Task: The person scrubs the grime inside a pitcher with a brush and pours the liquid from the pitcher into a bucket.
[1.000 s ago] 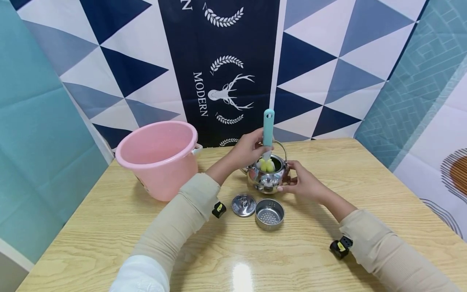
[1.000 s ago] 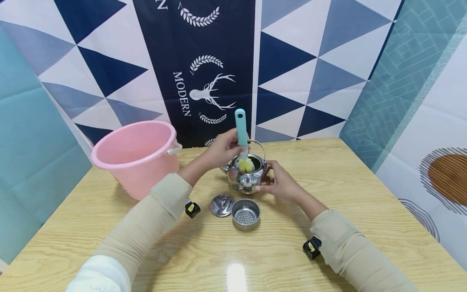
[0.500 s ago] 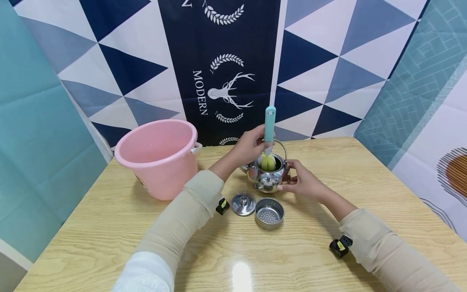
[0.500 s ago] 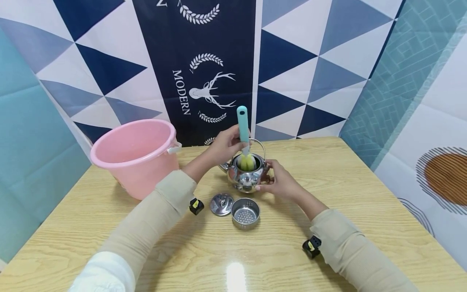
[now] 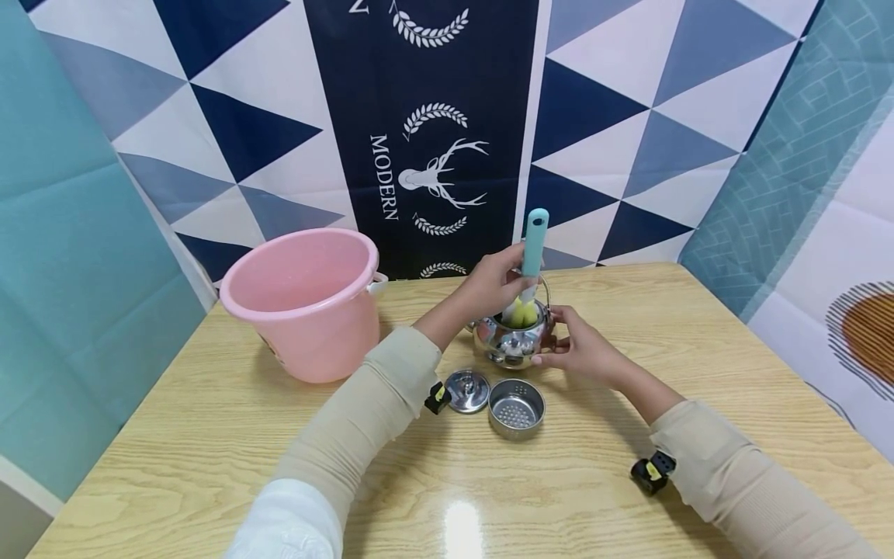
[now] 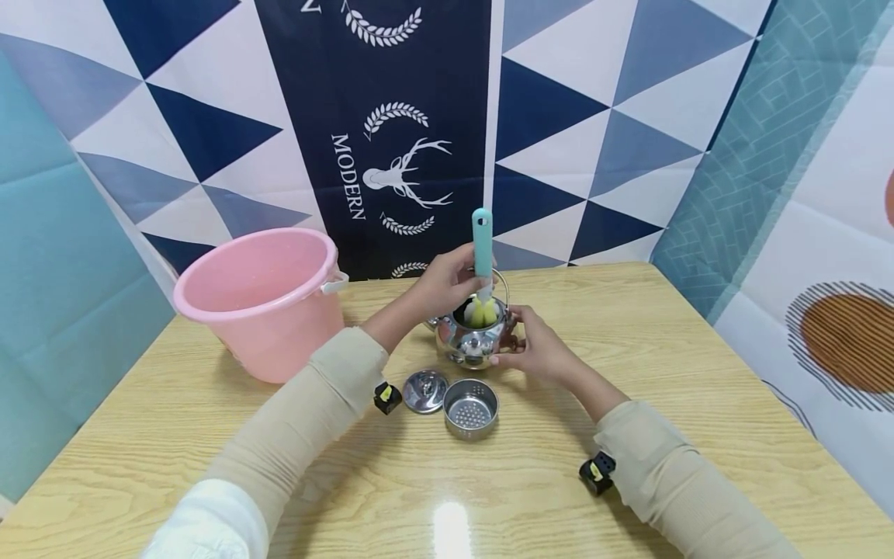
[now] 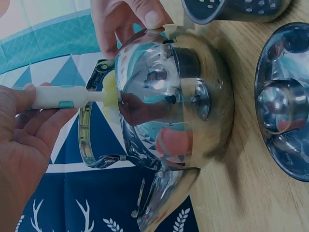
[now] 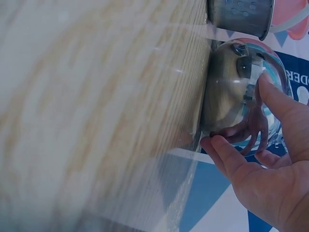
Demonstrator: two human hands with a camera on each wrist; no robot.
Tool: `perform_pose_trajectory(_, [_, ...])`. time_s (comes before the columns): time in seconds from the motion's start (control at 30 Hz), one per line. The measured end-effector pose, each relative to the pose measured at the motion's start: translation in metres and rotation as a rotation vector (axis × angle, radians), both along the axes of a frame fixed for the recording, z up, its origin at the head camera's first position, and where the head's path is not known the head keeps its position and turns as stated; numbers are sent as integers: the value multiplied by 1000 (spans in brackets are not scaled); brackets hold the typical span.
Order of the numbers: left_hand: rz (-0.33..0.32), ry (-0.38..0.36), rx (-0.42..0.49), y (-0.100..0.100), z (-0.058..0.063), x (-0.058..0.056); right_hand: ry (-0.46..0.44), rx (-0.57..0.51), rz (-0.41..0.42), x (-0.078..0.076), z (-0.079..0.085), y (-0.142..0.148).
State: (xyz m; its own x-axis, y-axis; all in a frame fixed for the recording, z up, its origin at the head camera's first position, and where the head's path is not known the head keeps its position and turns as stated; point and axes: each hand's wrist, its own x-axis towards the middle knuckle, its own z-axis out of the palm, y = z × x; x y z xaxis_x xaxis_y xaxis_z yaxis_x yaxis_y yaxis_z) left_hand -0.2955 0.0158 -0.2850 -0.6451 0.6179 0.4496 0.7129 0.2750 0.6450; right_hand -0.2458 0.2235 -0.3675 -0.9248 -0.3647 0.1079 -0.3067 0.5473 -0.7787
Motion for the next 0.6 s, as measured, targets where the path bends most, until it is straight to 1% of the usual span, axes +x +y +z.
perform_pose_trajectory(0.2, [-9,-24,-9,0,0,2,-10,5,-16,0,0,0])
perform_pose_trajectory(0.3, [-12,-40,-23,-2,1,4,-10,8,-18,1,0,0])
perform_pose_trajectory(0.47, [-13,-74,-30,-8,5,7,-9,3,-15,2,0,0])
perform_pose_trajectory(0.6, [-11,-107,-21,-14,7,7,-9,2,-17,1,0,-1])
